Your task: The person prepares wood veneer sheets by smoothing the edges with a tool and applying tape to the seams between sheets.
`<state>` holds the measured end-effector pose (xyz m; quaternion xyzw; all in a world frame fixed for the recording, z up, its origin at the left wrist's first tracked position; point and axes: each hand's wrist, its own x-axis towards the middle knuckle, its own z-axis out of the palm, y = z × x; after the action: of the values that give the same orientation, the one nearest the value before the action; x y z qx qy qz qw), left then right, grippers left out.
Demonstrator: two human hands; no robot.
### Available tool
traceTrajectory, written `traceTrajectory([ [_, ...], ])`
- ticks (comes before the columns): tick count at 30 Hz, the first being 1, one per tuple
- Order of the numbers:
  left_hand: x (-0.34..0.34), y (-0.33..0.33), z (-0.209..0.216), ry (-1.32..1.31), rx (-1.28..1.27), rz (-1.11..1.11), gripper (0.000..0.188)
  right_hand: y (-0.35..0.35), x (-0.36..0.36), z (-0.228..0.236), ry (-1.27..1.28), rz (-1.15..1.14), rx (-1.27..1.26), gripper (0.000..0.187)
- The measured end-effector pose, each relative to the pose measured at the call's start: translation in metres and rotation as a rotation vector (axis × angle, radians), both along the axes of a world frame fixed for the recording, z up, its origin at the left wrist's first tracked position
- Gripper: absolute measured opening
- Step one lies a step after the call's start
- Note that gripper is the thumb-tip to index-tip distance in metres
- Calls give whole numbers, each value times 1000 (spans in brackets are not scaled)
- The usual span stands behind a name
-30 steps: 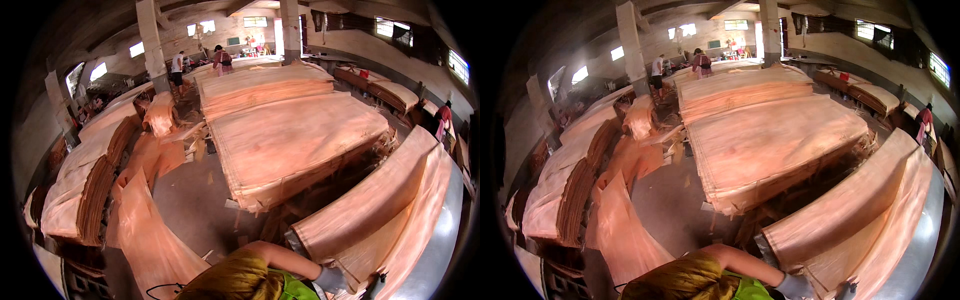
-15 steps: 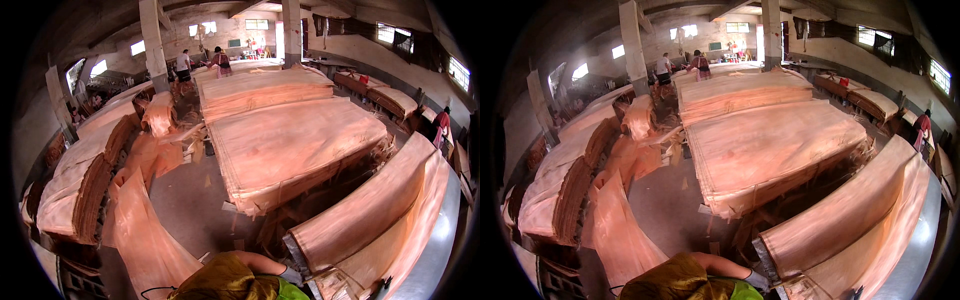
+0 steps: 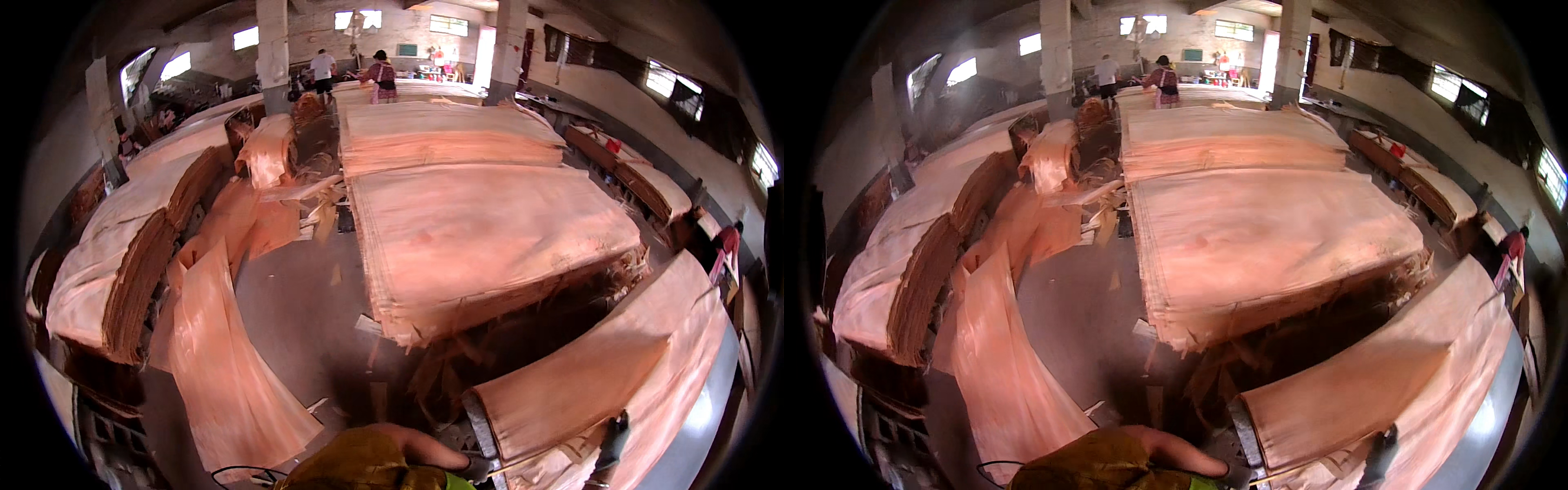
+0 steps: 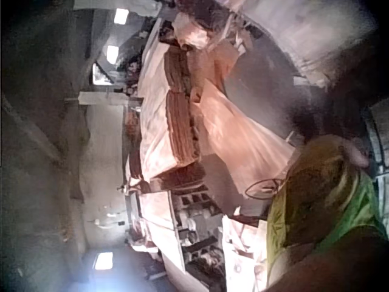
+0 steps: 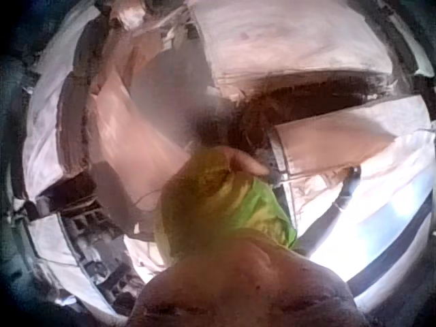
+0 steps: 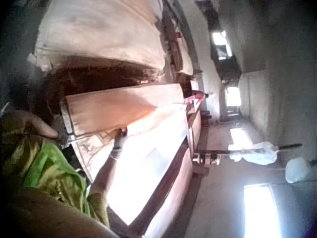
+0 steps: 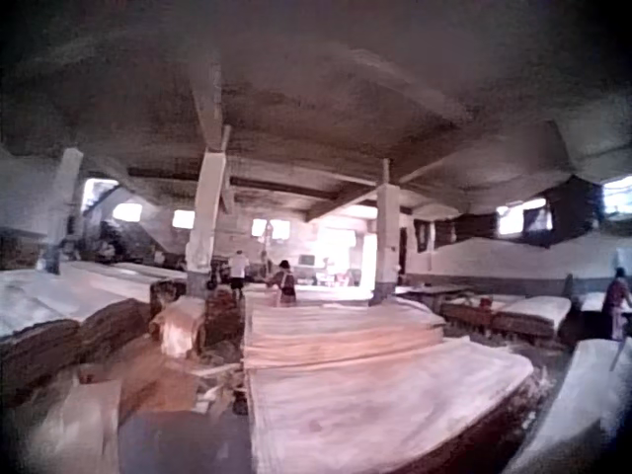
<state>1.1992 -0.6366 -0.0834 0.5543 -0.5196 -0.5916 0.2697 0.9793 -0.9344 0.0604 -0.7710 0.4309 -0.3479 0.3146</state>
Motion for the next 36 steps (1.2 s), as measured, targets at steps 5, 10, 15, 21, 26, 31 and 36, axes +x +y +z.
traceTrajectory([
  [5,56,17,9,17,32,116,36,5,130,-33,122,98,125,35],
  [10,91,27,1,47,74,168,36,21,194,-67,566,5,143,37],
  [15,104,33,0,84,90,192,35,20,203,-113,716,0,171,38],
  [21,110,40,4,111,110,194,34,20,189,-132,737,272,99,37],
  [26,85,14,15,181,146,25,33,23,123,-134,219,365,426,51],
  [31,45,4,53,468,571,-73,33,87,122,-24,-281,-87,659,39],
  [36,10,-6,-21,281,184,-50,23,87,-37,-75,-738,-673,717,26],
])
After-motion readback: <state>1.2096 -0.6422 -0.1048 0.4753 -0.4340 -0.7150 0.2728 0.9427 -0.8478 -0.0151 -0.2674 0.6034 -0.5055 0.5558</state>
